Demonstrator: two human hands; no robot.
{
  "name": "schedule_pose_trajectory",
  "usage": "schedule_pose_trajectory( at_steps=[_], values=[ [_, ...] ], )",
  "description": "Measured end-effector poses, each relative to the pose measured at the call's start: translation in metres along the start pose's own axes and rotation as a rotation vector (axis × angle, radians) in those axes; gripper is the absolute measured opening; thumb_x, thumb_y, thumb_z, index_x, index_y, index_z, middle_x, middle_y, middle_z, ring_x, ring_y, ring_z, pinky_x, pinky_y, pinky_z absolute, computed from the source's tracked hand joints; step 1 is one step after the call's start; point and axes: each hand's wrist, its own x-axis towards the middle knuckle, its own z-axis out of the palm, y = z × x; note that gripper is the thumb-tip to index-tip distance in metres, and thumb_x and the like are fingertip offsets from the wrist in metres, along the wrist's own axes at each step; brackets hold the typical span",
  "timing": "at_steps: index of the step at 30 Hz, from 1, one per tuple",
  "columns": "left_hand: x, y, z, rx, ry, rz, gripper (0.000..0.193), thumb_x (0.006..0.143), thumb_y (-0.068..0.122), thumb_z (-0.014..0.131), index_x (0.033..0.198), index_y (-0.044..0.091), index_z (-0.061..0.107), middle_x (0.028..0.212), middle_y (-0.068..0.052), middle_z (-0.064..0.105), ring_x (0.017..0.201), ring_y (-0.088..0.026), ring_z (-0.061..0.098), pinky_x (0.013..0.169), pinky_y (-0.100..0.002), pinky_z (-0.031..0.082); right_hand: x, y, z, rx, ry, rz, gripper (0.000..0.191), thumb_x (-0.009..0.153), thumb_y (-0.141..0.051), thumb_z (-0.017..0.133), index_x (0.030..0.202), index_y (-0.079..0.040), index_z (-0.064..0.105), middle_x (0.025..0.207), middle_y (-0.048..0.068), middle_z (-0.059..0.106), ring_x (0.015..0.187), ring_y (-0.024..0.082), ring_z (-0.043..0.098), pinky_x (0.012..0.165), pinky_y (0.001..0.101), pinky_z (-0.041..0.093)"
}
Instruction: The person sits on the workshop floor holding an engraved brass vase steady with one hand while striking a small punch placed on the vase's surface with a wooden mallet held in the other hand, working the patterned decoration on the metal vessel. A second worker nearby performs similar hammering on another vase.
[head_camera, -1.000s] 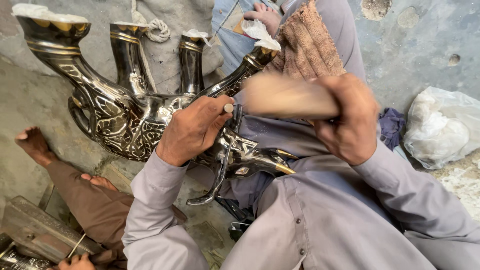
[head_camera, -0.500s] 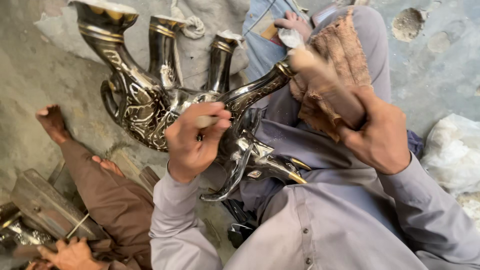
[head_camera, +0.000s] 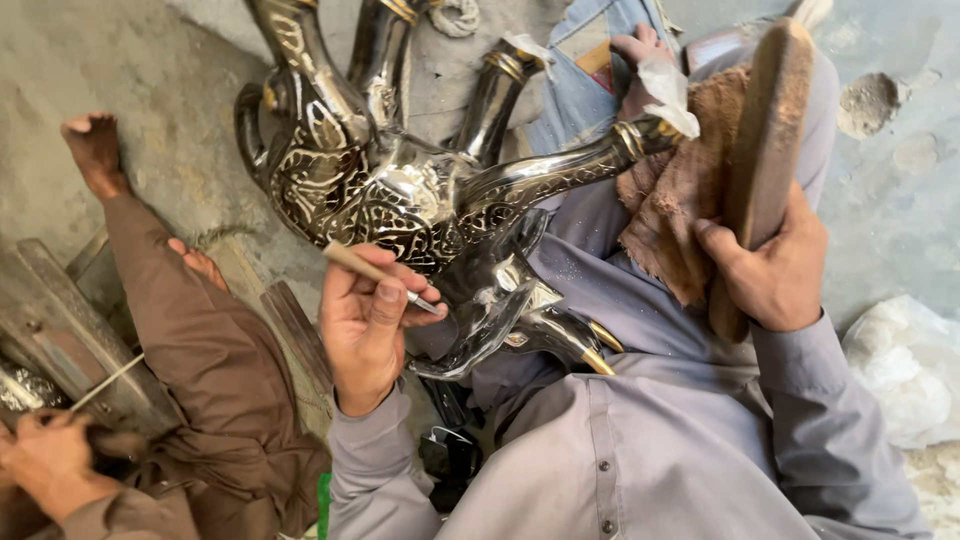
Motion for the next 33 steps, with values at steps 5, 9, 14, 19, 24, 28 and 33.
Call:
schedule_pose_trajectory(
  at_steps=[5,9,14,19,24,28,33],
  values=[
    [0.006,-0.011,-0.006,-0.117,0.049,-0.025,0.032,0.107,0.017,0.062,0.132,0.002,0.047,0.105,-0.012,0.065,0.092,-0.020,0.071,0.076,-0.037,0.067,0.001,0.002,0.007,0.075,-0.017,0.003,0.040,0.092,-0.009,0.081,0.125,0.004,0.061,0.112,0.009,0.070,0.103,0.014,0.065,0.098,0.0326,0.053],
    [0.009,-0.010,-0.009,-0.119,0.035,-0.032,0.033,0.107,0.018,0.063,0.132,0.003,0.047,0.106,-0.012,0.065,0.092,-0.019,0.071,0.076,-0.037,0.067,0.004,0.000,0.012,0.092,-0.033,0.046,0.032,0.095,-0.006,0.079,0.120,0.004,0.061,0.105,0.007,0.070,0.094,0.013,0.067,0.092,0.0316,0.055],
    [0.010,0.000,-0.005,-0.089,0.015,0.009,0.036,0.109,0.022,0.062,0.135,0.004,0.045,0.108,-0.012,0.066,0.094,-0.020,0.071,0.080,-0.037,0.068,0.006,-0.005,0.012,0.148,-0.053,0.035,0.031,0.094,-0.002,0.076,0.119,0.005,0.061,0.103,0.008,0.070,0.091,0.014,0.067,0.087,0.0302,0.055],
    [0.014,0.012,0.003,0.058,-0.033,0.042,0.039,0.107,0.020,0.063,0.137,0.005,0.043,0.106,-0.012,0.068,0.096,-0.020,0.074,0.078,-0.035,0.068,0.004,-0.008,0.007,0.216,-0.062,0.071,0.030,0.094,-0.001,0.075,0.119,0.005,0.059,0.099,0.008,0.070,0.086,0.014,0.068,0.085,0.0306,0.056],
    [0.030,0.008,0.016,0.307,-0.112,0.208,0.036,0.106,0.013,0.072,0.133,0.004,0.050,0.107,-0.009,0.071,0.097,-0.018,0.077,0.081,-0.031,0.070,-0.004,-0.004,0.002,0.194,-0.082,0.046,0.029,0.093,0.003,0.072,0.118,0.006,0.058,0.101,0.009,0.070,0.089,0.014,0.069,0.083,0.0286,0.056],
    [0.044,0.004,0.031,0.609,-0.217,0.389,0.027,0.105,0.013,0.076,0.126,0.006,0.059,0.110,-0.007,0.074,0.102,-0.015,0.078,0.081,-0.026,0.067,-0.011,0.000,0.000,0.196,-0.082,0.029,0.033,0.094,0.003,0.072,0.123,0.006,0.057,0.105,0.008,0.069,0.093,0.014,0.069,0.087,0.0285,0.056],
    [0.054,-0.003,0.042,0.823,-0.310,0.570,0.036,0.103,0.017,0.081,0.132,0.013,0.060,0.101,-0.004,0.070,0.080,-0.012,0.071,0.069,-0.028,0.059,-0.019,-0.016,-0.004,0.196,-0.142,0.041,0.044,0.098,-0.002,0.075,0.133,0.003,0.048,0.113,0.006,0.065,0.100,0.015,0.070,0.095,0.0306,0.056]
  ],
)
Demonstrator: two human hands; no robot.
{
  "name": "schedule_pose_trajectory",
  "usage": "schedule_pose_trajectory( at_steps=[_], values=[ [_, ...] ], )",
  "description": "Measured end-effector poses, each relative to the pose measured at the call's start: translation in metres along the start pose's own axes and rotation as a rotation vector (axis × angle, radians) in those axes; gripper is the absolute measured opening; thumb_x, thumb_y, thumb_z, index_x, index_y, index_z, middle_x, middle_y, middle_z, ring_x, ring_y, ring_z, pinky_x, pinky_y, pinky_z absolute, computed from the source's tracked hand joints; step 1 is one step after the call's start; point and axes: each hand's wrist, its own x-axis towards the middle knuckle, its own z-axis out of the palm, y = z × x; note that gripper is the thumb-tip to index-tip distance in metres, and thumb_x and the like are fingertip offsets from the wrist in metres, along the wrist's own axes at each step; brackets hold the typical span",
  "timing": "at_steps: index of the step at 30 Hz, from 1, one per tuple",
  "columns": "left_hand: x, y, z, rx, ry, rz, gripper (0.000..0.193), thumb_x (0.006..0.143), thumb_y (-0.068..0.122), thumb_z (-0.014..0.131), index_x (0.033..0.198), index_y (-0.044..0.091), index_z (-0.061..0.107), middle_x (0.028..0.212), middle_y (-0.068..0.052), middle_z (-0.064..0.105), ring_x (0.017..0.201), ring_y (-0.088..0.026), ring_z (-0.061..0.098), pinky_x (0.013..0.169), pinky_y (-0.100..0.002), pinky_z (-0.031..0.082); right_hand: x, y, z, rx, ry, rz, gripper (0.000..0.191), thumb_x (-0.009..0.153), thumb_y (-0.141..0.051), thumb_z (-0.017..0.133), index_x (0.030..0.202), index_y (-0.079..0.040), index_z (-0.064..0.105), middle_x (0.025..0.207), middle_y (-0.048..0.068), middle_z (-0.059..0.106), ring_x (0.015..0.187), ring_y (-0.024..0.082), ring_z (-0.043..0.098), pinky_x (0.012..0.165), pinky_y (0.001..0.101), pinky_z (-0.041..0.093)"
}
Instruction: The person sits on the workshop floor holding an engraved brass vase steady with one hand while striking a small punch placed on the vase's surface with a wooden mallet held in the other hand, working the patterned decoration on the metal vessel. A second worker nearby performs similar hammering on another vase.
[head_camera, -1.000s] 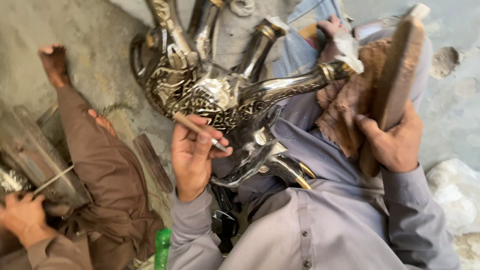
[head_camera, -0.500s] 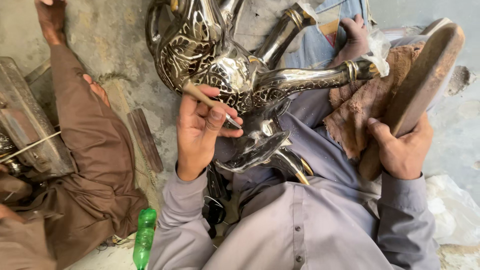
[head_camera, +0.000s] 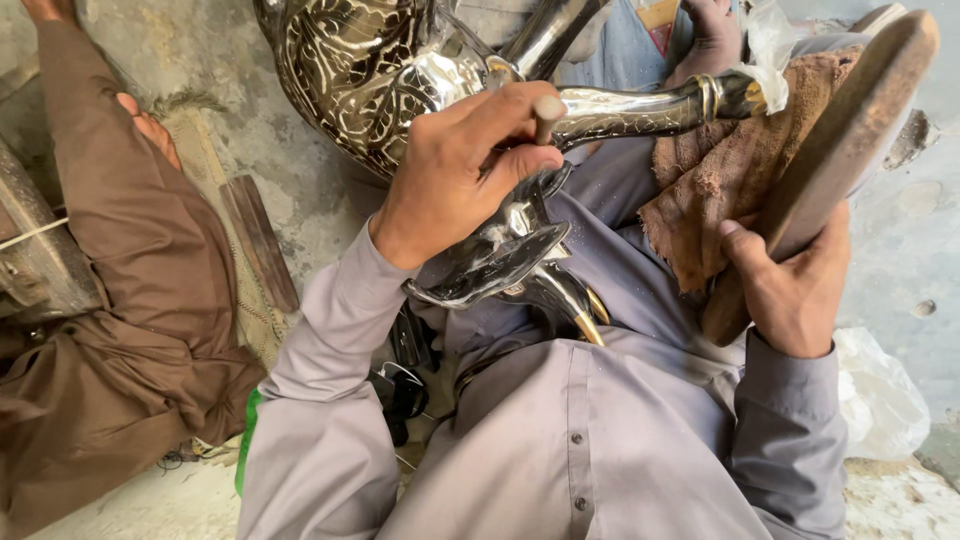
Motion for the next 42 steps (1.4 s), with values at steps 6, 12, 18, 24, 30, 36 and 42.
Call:
schedule_pose_trajectory(
  at_steps=[6,12,18,24,30,36,42],
  values=[
    [-0.001,-0.008,0.010,0.136,-0.072,0.095,0.045,0.102,0.017,0.081,0.140,0.015,0.058,0.093,-0.005,0.065,0.077,-0.021,0.065,0.068,-0.037,0.053,-0.013,-0.041,0.003,-0.173,0.021,-0.068,0.045,0.097,-0.001,0.072,0.134,0.001,0.046,0.111,0.010,0.065,0.100,0.017,0.066,0.091,0.0291,0.055],
    [-0.006,-0.010,0.008,0.186,-0.134,0.128,0.044,0.102,0.014,0.082,0.140,0.016,0.060,0.092,-0.006,0.062,0.076,-0.022,0.065,0.066,-0.036,0.054,-0.003,-0.070,0.000,-0.495,0.034,-0.320,0.052,0.099,0.005,0.068,0.145,0.000,0.044,0.108,0.017,0.065,0.093,0.023,0.067,0.083,0.0325,0.053],
    [-0.007,-0.010,0.011,0.227,-0.124,0.126,0.041,0.104,0.018,0.081,0.139,0.015,0.060,0.093,-0.006,0.061,0.077,-0.023,0.065,0.066,-0.037,0.055,0.002,-0.084,0.005,-0.532,-0.021,-0.568,0.045,0.102,0.007,0.070,0.139,0.000,0.046,0.115,0.021,0.062,0.101,0.027,0.065,0.090,0.0336,0.053],
    [-0.008,-0.006,0.011,0.254,-0.133,0.088,0.037,0.105,0.020,0.079,0.137,0.014,0.061,0.092,-0.006,0.059,0.076,-0.024,0.065,0.065,-0.037,0.054,0.015,-0.088,0.005,-0.654,0.009,-0.586,0.031,0.098,0.002,0.070,0.124,0.002,0.055,0.106,0.018,0.064,0.096,0.030,0.067,0.086,0.0378,0.053],
    [-0.006,-0.007,0.010,0.258,-0.141,0.089,0.036,0.104,0.019,0.078,0.136,0.012,0.062,0.090,-0.006,0.058,0.073,-0.024,0.063,0.064,-0.038,0.054,0.021,-0.087,0.000,-1.092,0.031,-0.676,0.040,0.079,0.005,0.073,0.118,0.000,0.066,0.096,0.020,0.061,0.087,0.038,0.060,0.079,0.0453,0.047],
    [-0.017,-0.011,0.003,0.095,0.042,0.002,0.028,0.108,0.019,0.077,0.129,0.012,0.060,0.099,-0.004,0.069,0.079,-0.015,0.070,0.069,-0.031,0.058,0.029,-0.074,-0.011,-0.919,-0.081,-0.623,0.040,0.085,0.010,0.064,0.124,0.001,0.059,0.108,0.018,0.059,0.098,0.037,0.060,0.089,0.0419,0.047],
    [-0.028,-0.020,0.005,0.061,0.116,0.023,0.033,0.107,0.018,0.077,0.132,0.011,0.057,0.106,-0.004,0.072,0.089,-0.014,0.075,0.073,-0.027,0.062,0.036,-0.069,-0.017,-0.818,-0.129,-0.637,0.037,0.102,0.014,0.056,0.137,0.005,0.050,0.119,0.020,0.058,0.107,0.032,0.063,0.095,0.0344,0.051]
  ],
)
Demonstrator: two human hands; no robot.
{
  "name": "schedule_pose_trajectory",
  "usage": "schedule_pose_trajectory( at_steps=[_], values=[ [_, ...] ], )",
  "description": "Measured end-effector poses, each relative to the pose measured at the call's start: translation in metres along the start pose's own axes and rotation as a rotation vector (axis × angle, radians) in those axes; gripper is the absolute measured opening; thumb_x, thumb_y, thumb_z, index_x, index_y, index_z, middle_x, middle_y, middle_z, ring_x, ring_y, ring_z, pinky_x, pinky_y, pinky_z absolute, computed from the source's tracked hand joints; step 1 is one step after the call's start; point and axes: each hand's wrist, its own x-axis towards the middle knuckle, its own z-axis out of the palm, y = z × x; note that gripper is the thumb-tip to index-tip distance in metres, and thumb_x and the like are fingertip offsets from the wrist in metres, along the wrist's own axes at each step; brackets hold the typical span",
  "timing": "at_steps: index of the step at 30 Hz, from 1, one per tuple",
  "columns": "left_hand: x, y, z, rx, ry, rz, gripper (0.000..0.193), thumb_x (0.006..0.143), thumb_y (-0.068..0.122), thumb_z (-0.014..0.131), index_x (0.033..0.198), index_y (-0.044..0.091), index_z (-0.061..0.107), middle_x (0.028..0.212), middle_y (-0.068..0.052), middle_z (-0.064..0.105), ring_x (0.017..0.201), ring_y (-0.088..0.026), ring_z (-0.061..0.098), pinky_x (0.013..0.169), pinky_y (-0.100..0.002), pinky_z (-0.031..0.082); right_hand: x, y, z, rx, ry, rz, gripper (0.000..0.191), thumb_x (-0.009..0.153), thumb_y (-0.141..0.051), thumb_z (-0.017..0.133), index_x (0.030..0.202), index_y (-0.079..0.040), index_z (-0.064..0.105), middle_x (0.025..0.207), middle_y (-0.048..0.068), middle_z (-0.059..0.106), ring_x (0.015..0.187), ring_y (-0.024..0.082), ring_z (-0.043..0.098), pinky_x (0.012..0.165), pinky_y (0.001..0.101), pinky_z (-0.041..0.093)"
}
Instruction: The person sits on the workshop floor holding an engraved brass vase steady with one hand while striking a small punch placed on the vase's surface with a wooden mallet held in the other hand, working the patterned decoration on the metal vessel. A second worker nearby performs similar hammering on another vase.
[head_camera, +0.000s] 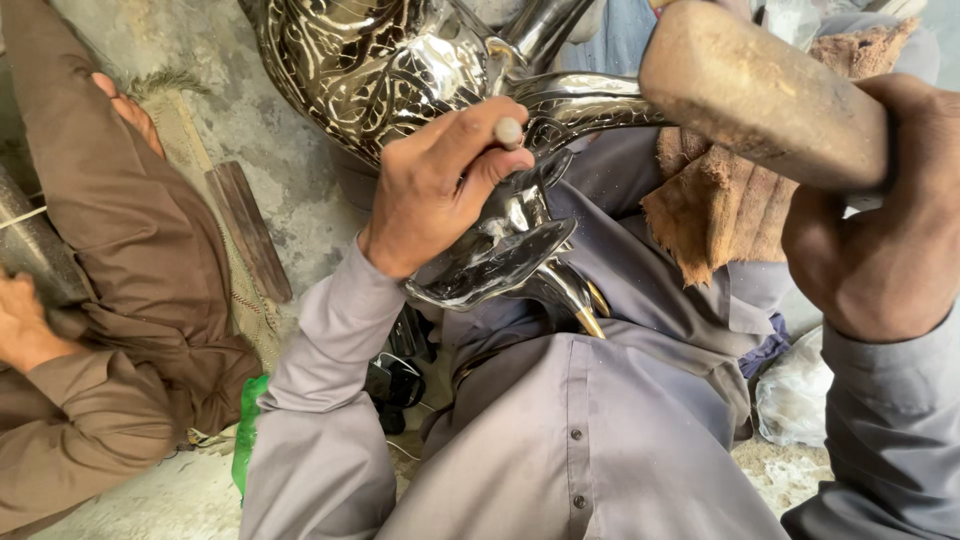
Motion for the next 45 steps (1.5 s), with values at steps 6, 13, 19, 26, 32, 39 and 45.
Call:
schedule_pose_trajectory(
  at_steps=[6,13,19,26,32,39,45],
  values=[
    [-0.005,-0.001,0.003,0.100,-0.002,-0.002,0.035,0.104,0.017,0.080,0.132,0.012,0.059,0.096,-0.005,0.068,0.076,-0.017,0.067,0.066,-0.033,0.055,0.020,-0.012,-0.006,0.100,0.010,-0.088,0.033,0.109,0.016,0.053,0.139,0.006,0.046,0.125,0.019,0.058,0.116,0.028,0.065,0.096,0.0303,0.054],
    [-0.008,-0.002,0.005,0.107,0.011,-0.020,0.033,0.105,0.018,0.077,0.132,0.010,0.059,0.095,-0.006,0.064,0.075,-0.021,0.064,0.065,-0.035,0.054,0.048,-0.032,-0.022,-0.092,-0.061,-0.169,0.037,0.102,0.016,0.062,0.136,0.005,0.055,0.117,0.021,0.061,0.104,0.030,0.067,0.089,0.0341,0.055],
    [-0.008,0.000,0.003,0.127,0.000,-0.033,0.034,0.106,0.020,0.078,0.132,0.010,0.059,0.093,-0.007,0.062,0.070,-0.022,0.062,0.063,-0.037,0.052,0.066,-0.044,-0.025,-0.241,-0.060,-0.224,0.050,0.083,0.020,0.066,0.130,0.004,0.061,0.108,0.024,0.060,0.096,0.035,0.067,0.083,0.0372,0.055],
    [-0.008,-0.001,0.002,0.106,0.010,-0.016,0.028,0.105,0.020,0.076,0.127,0.010,0.060,0.091,-0.004,0.061,0.070,-0.019,0.063,0.063,-0.037,0.052,0.057,-0.026,-0.027,-0.024,-0.062,-0.244,0.039,0.103,0.015,0.063,0.136,0.002,0.050,0.118,0.020,0.059,0.103,0.030,0.063,0.089,0.0340,0.054],
    [-0.011,-0.006,0.005,0.096,0.008,0.007,0.031,0.107,0.019,0.075,0.130,0.011,0.057,0.096,-0.004,0.063,0.073,-0.018,0.066,0.064,-0.034,0.055,0.053,-0.025,-0.023,0.040,-0.052,-0.247,0.036,0.109,0.010,0.063,0.139,0.006,0.043,0.118,0.020,0.056,0.106,0.027,0.064,0.090,0.0317,0.054],
    [-0.015,-0.007,0.005,0.148,0.000,-0.002,0.038,0.105,0.018,0.078,0.134,0.012,0.054,0.099,-0.006,0.064,0.074,-0.020,0.067,0.065,-0.035,0.056,0.060,-0.043,-0.028,-0.064,-0.061,-0.260,0.037,0.102,0.014,0.066,0.133,0.006,0.049,0.114,0.019,0.056,0.099,0.029,0.064,0.087,0.0330,0.054],
    [-0.014,-0.009,0.005,0.106,-0.012,0.019,0.040,0.104,0.013,0.078,0.136,0.011,0.054,0.100,-0.006,0.064,0.076,-0.020,0.068,0.066,-0.035,0.058,0.054,-0.042,-0.026,-0.003,-0.092,-0.195,0.038,0.101,0.016,0.063,0.136,0.006,0.051,0.117,0.021,0.055,0.100,0.030,0.063,0.087,0.0343,0.053]
  ],
)
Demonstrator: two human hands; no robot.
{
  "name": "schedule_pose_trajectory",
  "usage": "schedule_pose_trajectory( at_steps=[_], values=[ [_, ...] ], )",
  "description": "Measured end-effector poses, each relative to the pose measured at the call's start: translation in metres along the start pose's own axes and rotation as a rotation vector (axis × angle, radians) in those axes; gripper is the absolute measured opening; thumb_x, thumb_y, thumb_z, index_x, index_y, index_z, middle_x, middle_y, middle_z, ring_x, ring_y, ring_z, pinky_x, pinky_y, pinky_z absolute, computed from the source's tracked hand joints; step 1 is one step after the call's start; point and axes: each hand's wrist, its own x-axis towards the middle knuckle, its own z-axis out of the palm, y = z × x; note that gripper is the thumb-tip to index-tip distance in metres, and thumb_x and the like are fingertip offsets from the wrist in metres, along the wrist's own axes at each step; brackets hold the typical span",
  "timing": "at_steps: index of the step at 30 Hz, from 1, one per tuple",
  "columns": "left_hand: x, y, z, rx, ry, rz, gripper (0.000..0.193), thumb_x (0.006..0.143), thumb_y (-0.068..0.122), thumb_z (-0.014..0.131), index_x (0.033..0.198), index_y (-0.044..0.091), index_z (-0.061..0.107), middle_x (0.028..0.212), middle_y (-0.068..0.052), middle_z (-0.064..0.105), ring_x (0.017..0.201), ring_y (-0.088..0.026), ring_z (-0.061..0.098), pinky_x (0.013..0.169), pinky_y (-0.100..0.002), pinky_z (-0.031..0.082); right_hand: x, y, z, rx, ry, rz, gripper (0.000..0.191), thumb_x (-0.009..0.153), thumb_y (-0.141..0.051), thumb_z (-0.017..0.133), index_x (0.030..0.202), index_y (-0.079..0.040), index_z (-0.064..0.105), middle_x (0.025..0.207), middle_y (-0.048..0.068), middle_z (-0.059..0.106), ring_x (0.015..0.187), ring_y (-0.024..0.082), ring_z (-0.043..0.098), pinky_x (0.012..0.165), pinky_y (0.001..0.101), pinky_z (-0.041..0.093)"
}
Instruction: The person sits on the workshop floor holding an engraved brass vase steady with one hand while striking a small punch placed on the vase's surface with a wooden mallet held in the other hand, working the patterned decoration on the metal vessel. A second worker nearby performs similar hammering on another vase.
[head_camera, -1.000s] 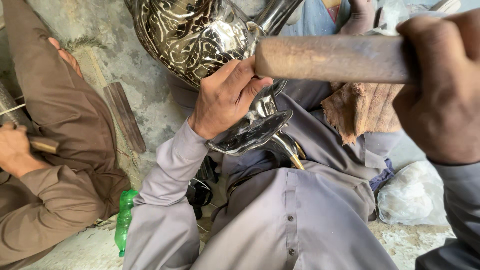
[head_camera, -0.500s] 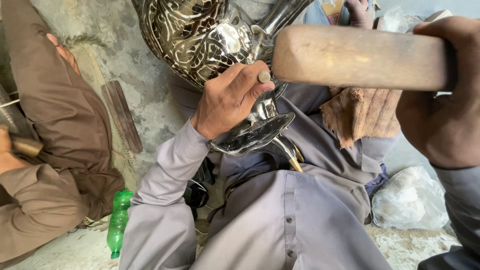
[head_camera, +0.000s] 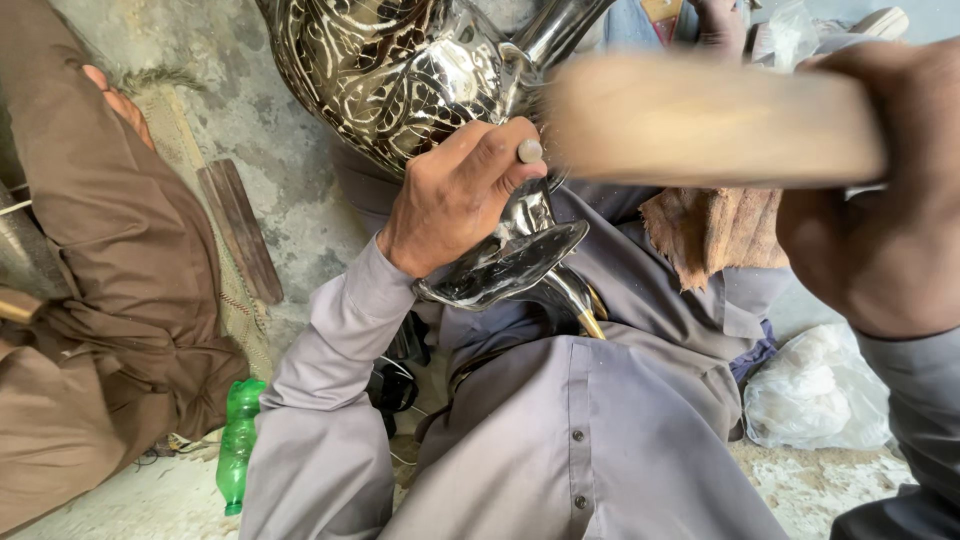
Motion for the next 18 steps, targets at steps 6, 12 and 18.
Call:
schedule_pose_trajectory(
  at_steps=[6,12,18],
  values=[
    [-0.001,-0.003,-0.002,-0.011,-0.009,0.016,0.040,0.104,0.010,0.078,0.135,0.012,0.054,0.104,-0.005,0.064,0.080,-0.020,0.070,0.068,-0.033,0.059,-0.004,0.003,0.007,-0.096,0.038,-0.009,0.045,0.096,0.020,0.061,0.138,0.004,0.052,0.120,0.021,0.056,0.106,0.033,0.063,0.095,0.0355,0.056],
    [-0.001,-0.002,-0.003,0.013,-0.011,0.029,0.041,0.100,0.004,0.079,0.133,0.013,0.056,0.103,-0.005,0.063,0.080,-0.020,0.070,0.068,-0.034,0.059,0.006,-0.009,0.006,-0.213,0.019,-0.008,0.054,0.085,0.020,0.066,0.136,0.003,0.057,0.117,0.024,0.060,0.106,0.034,0.066,0.094,0.0356,0.057],
    [0.000,-0.002,-0.005,0.004,-0.025,0.043,0.044,0.099,0.001,0.080,0.133,0.013,0.055,0.104,-0.004,0.064,0.081,-0.019,0.069,0.068,-0.034,0.059,0.011,-0.021,0.004,-0.306,0.017,-0.018,0.052,0.080,0.022,0.071,0.128,0.004,0.060,0.111,0.023,0.060,0.099,0.035,0.066,0.087,0.0384,0.055]
  ],
)
